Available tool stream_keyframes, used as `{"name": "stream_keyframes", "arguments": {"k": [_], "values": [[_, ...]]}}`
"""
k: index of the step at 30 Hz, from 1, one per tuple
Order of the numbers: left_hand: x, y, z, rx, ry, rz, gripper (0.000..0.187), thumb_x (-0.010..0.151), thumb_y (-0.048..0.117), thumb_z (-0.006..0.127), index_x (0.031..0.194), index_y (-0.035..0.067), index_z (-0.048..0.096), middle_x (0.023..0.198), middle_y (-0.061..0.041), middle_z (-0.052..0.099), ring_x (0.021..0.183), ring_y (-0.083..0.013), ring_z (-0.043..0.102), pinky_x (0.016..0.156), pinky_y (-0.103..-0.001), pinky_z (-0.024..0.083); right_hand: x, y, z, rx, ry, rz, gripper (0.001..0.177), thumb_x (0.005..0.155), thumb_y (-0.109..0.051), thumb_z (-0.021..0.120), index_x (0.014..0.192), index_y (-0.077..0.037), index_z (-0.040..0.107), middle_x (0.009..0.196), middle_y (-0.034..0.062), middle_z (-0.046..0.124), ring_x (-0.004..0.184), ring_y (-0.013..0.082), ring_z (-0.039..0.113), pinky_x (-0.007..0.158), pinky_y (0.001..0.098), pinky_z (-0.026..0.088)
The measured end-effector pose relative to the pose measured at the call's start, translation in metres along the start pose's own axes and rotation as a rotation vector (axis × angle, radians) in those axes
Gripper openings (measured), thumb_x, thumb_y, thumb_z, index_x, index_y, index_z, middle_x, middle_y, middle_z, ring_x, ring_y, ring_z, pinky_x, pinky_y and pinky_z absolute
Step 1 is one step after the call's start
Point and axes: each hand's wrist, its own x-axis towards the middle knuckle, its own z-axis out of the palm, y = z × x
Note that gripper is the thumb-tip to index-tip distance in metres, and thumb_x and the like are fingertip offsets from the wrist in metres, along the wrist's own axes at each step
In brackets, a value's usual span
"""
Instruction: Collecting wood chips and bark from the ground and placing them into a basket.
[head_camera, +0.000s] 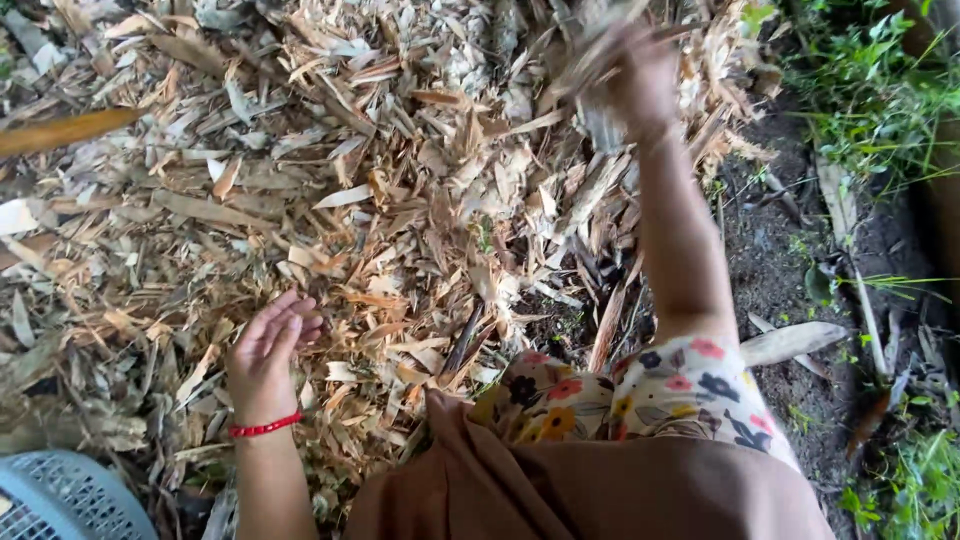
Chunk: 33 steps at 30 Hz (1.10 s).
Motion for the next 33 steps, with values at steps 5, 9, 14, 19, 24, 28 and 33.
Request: {"name": "stream_keyframes", "arguments": {"k": [5,9,14,19,24,28,33], "values": [[-0.003,-0.003,-0.017,-0.05,0.044,-0.072,0.031,0.103,0.002,0.059,0.133,-0.002,0.063,0.118,-0.015,0.072,0.098,-0.0197,0.071,0.085,-0.032,0.06,-0.019,0.151,0.061,0.567,0.58,0.762,0.078,0.109,-0.058,0.055,0.151,0.004,0.032,0.15,0.0272,0.046,0.131,0.0384,0.054,0.11,0.0518,0.054],[0.0,-0.002,-0.024,-0.12,0.026,-0.062,0.03,0.103,0.003,0.06,0.132,-0.001,0.063,0.116,-0.014,0.073,0.097,-0.0189,0.071,0.087,-0.032,0.061,-0.066,0.079,0.089,0.373,0.513,0.926,0.054,0.114,-0.043,0.06,0.141,0.004,0.055,0.138,0.0253,0.062,0.123,0.0318,0.064,0.111,0.0494,0.052],[-0.004,-0.014,-0.037,-0.049,0.07,-0.067,0.022,0.104,0.005,0.062,0.125,0.0,0.066,0.109,-0.012,0.074,0.092,-0.0176,0.073,0.081,-0.03,0.061,-0.072,-0.082,0.1,0.353,-0.031,0.322,0.016,0.107,-0.009,0.064,0.097,-0.009,0.076,0.092,0.0072,0.076,0.073,0.0094,0.072,0.063,0.0217,0.062],[-0.004,-0.025,-0.043,0.009,0.071,-0.03,0.02,0.102,0.003,0.064,0.122,0.002,0.067,0.107,-0.012,0.075,0.089,-0.0164,0.073,0.079,-0.03,0.062,-0.061,-0.181,0.107,-0.06,-1.033,0.166,0.05,0.102,-0.052,0.056,0.088,-0.009,0.078,0.071,0.0004,0.068,0.057,0.0087,0.067,0.063,0.0281,0.059],[-0.006,-0.033,-0.032,0.025,0.036,-0.059,0.019,0.101,0.003,0.064,0.12,0.002,0.068,0.105,-0.012,0.074,0.089,-0.016,0.072,0.078,-0.029,0.063,-0.117,-0.205,0.143,0.301,-1.521,0.53,0.047,0.091,-0.066,0.071,0.11,-0.024,0.06,0.057,0.0044,0.055,0.044,0.0134,0.047,0.043,0.0345,0.043],[-0.009,-0.049,-0.007,0.172,0.015,-0.111,0.017,0.1,0.009,0.064,0.116,0.005,0.07,0.101,-0.009,0.074,0.087,-0.015,0.073,0.076,-0.028,0.064,-0.128,-0.236,0.139,0.012,-1.142,0.253,0.053,0.095,-0.06,0.07,0.112,-0.01,0.077,0.072,0.0072,0.067,0.054,0.0124,0.056,0.048,0.0282,0.049],[-0.016,-0.089,0.042,0.413,-0.158,-0.198,0.02,0.098,0.018,0.066,0.116,0.009,0.07,0.096,-0.006,0.075,0.082,-0.0131,0.073,0.071,-0.028,0.065,-0.108,-0.259,0.116,0.649,-1.034,0.27,0.031,0.099,-0.034,0.074,0.118,-0.011,0.078,0.092,0.0085,0.079,0.068,0.0104,0.077,0.055,0.0253,0.068]]}}
